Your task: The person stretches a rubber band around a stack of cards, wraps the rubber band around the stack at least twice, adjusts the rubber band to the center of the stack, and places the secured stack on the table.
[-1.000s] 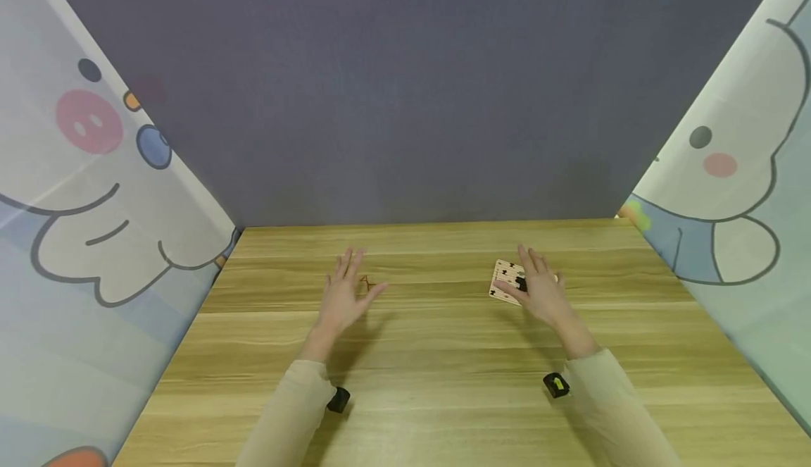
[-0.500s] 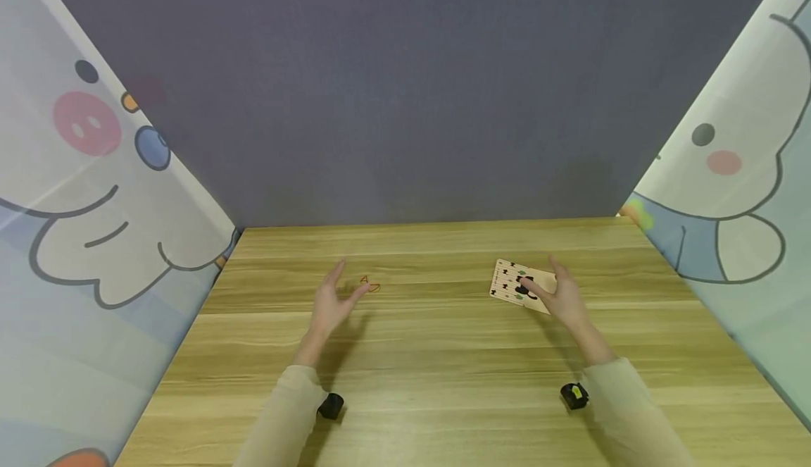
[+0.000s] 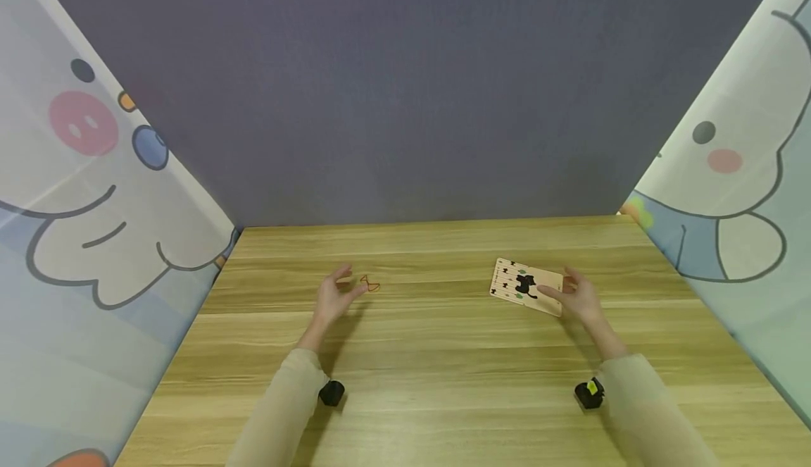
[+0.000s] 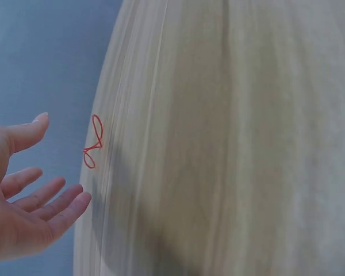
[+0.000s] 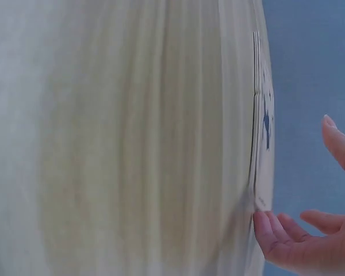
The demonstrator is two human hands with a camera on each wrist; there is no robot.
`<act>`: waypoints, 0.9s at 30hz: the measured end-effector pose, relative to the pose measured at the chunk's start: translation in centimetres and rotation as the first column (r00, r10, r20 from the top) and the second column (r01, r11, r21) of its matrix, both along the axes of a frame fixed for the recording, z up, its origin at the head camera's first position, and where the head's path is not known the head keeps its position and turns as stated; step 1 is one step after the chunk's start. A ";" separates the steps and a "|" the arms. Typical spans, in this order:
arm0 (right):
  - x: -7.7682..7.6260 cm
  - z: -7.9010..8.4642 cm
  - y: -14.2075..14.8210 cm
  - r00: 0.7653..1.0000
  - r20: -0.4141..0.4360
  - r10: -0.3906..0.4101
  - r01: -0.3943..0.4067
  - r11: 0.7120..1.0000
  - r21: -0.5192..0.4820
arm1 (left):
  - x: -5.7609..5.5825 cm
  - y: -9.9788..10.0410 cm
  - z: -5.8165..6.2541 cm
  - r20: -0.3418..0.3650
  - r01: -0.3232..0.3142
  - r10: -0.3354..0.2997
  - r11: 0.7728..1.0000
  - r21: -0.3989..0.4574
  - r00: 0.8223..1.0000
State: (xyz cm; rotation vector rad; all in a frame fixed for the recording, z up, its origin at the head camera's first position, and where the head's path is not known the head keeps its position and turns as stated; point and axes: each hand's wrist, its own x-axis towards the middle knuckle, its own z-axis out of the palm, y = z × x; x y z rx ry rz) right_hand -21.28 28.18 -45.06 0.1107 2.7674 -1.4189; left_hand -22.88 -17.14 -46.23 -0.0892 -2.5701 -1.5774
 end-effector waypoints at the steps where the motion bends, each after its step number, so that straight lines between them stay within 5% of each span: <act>1: 0.0 0.0 0.1 1.000 0.017 -0.009 0.009 1.000 -0.006 | -0.1 0.0 0.0 0.020 -0.002 0.001 1.000 0.012 1.000; 11: -0.3 -0.4 0.7 0.994 0.107 -0.034 0.037 0.999 -0.027 | -1.5 1.0 -1.0 0.084 -0.063 0.057 0.995 0.081 0.995; 17: -0.5 -0.9 1.1 0.993 0.115 -0.033 0.032 0.999 0.010 | -2.7 1.1 -2.9 0.018 -0.100 0.099 0.989 0.105 0.995; 22: -0.7 -1.3 1.3 0.992 0.121 -0.033 0.027 0.998 0.052 | -2.5 1.8 -2.7 0.067 -0.160 0.157 0.986 0.038 0.985; 27: -1.1 -1.5 1.3 0.990 0.135 -0.040 0.026 0.994 0.105 | -2.3 2.3 -2.5 0.037 -0.175 0.179 0.981 -0.087 0.983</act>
